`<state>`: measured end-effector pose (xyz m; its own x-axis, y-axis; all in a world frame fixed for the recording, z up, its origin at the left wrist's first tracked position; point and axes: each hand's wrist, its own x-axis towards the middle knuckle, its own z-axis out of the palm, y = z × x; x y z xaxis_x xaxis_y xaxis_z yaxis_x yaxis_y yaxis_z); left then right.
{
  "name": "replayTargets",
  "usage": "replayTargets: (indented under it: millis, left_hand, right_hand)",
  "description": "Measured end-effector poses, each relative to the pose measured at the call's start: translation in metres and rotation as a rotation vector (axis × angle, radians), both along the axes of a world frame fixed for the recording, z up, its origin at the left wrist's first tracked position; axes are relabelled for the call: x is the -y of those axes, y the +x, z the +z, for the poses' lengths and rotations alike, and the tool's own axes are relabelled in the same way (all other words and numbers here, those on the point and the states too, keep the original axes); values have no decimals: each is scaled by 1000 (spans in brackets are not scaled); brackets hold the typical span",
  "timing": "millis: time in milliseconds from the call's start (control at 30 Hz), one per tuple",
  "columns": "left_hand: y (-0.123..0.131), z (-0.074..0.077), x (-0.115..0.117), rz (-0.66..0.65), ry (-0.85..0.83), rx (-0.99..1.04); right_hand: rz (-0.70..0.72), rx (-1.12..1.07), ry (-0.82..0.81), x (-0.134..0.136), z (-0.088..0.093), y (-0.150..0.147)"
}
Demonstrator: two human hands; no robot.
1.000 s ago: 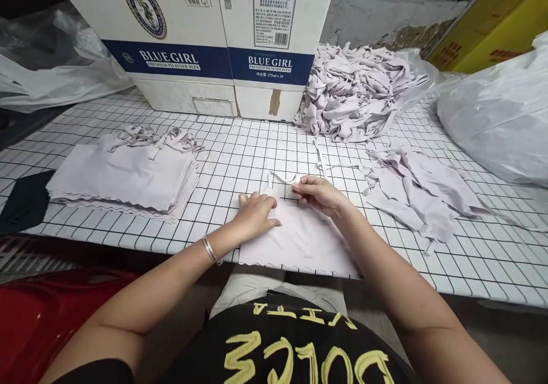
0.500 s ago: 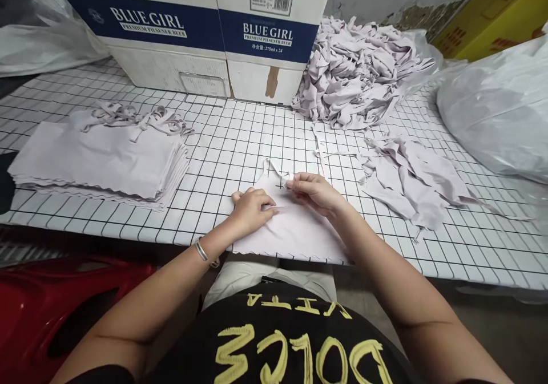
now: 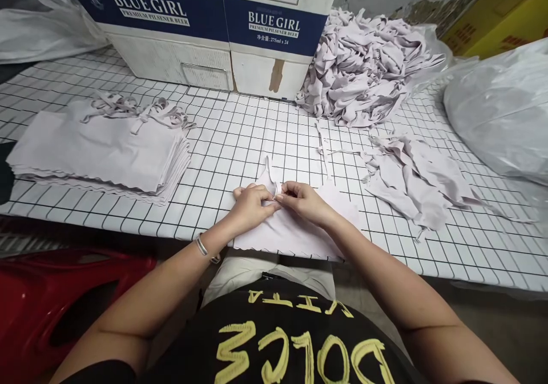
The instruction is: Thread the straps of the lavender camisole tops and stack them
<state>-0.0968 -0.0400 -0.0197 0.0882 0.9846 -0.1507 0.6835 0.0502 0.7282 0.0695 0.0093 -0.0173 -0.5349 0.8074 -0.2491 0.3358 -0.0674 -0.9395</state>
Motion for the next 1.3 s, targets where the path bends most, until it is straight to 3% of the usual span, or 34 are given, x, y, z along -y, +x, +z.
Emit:
replayTargets:
  millis: [633, 733, 900, 967, 1200, 1300]
  left_hand:
    - [-1, -6, 4, 35, 44, 37]
    - [1, -7, 4, 21, 43, 6]
    - [-3, 0, 0, -92, -14, -59]
    - [-10, 6, -2, -150, -59, -106]
    - [-43, 26, -9, -324, -157, -239]
    - [-47, 25, 0, -320, -15, -282]
  right_hand:
    - [66, 185, 125, 1, 6, 8]
    - [73, 88, -3, -2, 7, 8]
    - [-61, -346, -520, -29, 16, -8]
    - [-88, -421, -631, -47, 21, -19]
    - [-194, -394, -634, -100, 29, -59]
    - [-217, -377, -629, -110, 26, -71]
